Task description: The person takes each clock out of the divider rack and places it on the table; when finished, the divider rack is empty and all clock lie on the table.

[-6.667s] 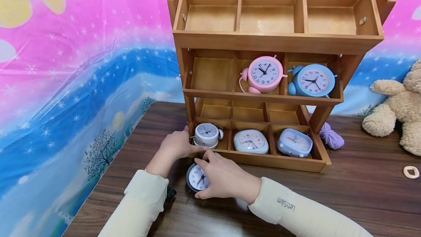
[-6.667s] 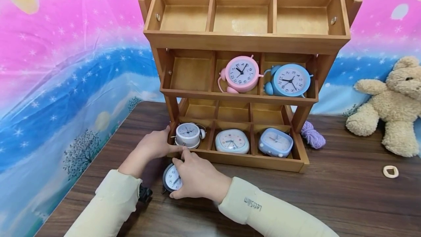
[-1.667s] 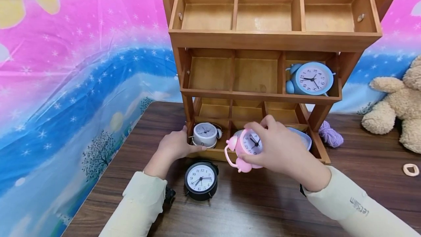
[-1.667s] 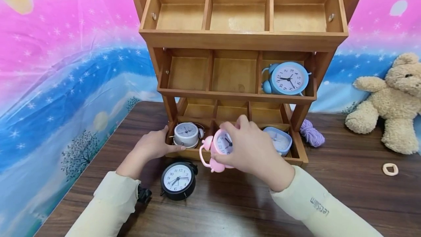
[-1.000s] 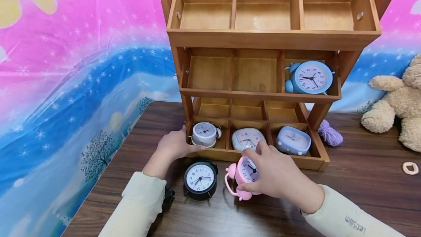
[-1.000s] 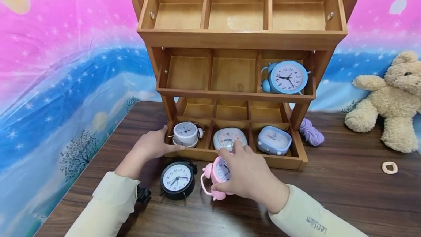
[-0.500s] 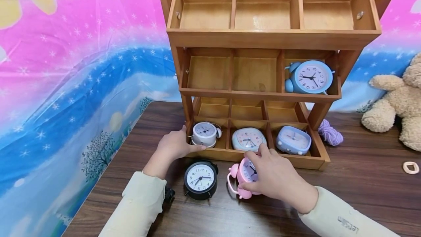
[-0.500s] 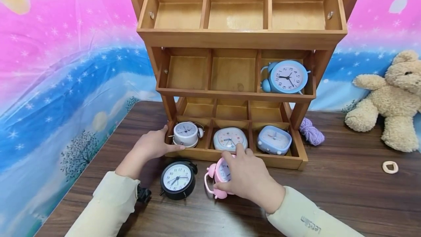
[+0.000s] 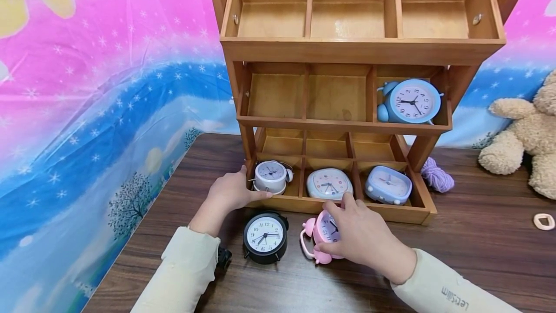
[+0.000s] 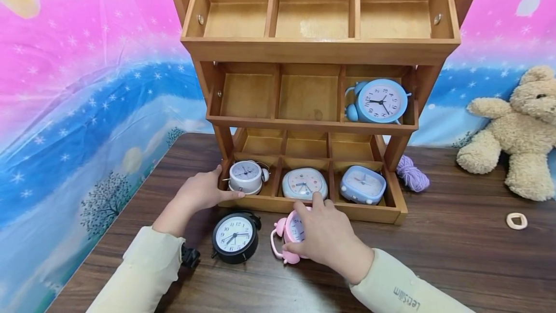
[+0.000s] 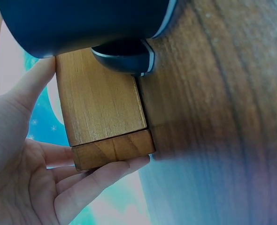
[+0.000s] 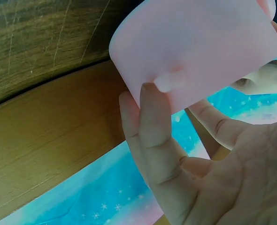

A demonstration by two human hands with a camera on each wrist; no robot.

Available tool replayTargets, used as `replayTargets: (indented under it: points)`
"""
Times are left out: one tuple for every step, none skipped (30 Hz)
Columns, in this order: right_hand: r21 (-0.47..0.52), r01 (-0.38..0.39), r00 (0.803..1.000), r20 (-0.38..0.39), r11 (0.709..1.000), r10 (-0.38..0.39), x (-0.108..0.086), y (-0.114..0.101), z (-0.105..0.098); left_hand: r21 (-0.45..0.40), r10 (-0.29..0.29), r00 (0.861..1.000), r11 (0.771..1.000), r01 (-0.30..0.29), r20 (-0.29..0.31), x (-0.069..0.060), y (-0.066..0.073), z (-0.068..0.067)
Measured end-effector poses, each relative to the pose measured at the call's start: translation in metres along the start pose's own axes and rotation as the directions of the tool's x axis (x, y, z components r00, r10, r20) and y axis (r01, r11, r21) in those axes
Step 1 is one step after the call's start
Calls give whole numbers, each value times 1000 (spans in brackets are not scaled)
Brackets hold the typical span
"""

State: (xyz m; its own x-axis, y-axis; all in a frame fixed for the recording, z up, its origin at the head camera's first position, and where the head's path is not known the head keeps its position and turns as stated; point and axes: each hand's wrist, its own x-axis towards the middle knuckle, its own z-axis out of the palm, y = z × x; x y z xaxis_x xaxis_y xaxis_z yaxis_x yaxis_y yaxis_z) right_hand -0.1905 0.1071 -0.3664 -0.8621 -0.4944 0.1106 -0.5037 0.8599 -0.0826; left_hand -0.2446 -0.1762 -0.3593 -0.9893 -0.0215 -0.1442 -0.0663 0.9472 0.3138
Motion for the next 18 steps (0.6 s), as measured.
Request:
replayTargets:
  points:
    - [-3, 0, 1000, -2, 1000, 0, 0, 0, 0, 0, 0, 1000, 1000, 0, 0, 0, 0, 0]
    - [-8, 2, 1000, -7, 1000, -2, 0, 0, 1, 1, 0, 1000, 1000, 0, -1, 0, 0, 0]
    - [-15, 5, 1000, -15, 1000, -5, -1, -1, 1, 2, 0, 1000, 1000, 0, -2, 0, 0, 0]
    - [-22, 7, 1000, -22, 1000, -7, -1, -1, 2, 2, 1, 1000, 1000, -1, -3, 0, 0, 0]
    - [-28, 9, 999, -30, 1000, -9, -1, -1, 2, 2, 2, 1000, 1000, -2, -4, 0, 0, 0]
    - [-34, 10, 999, -38, 999, -11, -1, -2, 2, 3, 3, 1000, 1000, -3, -5, 0, 0, 0]
    - [-38, 11, 999, -42, 999, -12, -1, -2, 2, 4, 4, 1000, 1000, -4, -6, 0, 0, 0]
    - [-42, 10, 999, -43, 999, -12, -1, -2, 3, 4, 5, 1000, 1000, -5, -7, 0, 0, 0]
    - [-44, 8, 999, -43, 999, -10, -2, -2, 3, 5, 5, 1000, 1000, -5, -8, 0, 0, 0]
    - [-45, 6, 999, -40, 999, -8, -2, -2, 4, 4, 5, 1000, 1000, -5, -8, 0, 0, 0]
    - [-45, 4, 999, -37, 999, -6, -2, -2, 4, 3, 5, 1000, 1000, -5, -9, 0, 0, 0]
    - [-45, 2, 999, -32, 999, -4, -2, -2, 4, 3, 5, 1000, 1000, -5, -9, 0, 0, 0]
    - [-46, 0, 1000, -26, 999, -2, -2, -2, 5, 3, 5, 1000, 1000, -4, -9, 0, 0, 0]
    - [-46, -2, 1000, -22, 999, 1, -2, -2, 5, 3, 4, 1000, 1000, -4, -8, 0, 0, 0]
    - [-48, -3, 1000, -20, 999, 2, -2, -2, 6, 3, 4, 1000, 1000, -4, -9, 0, 0, 0]
    - [-50, -5, 1000, -17, 999, 4, -2, -1, 6, 3, 4, 1000, 1000, -4, -8, 0, 0, 0]
    - [-52, -5, 1000, -17, 999, 4, -2, -1, 6, 4, 4, 1000, 1000, -4, -7, 0, 0, 0]
    - [-54, -5, 1000, -17, 999, 4, -2, -1, 6, 5, 4, 1000, 1000, -4, -8, 0, 0, 0]
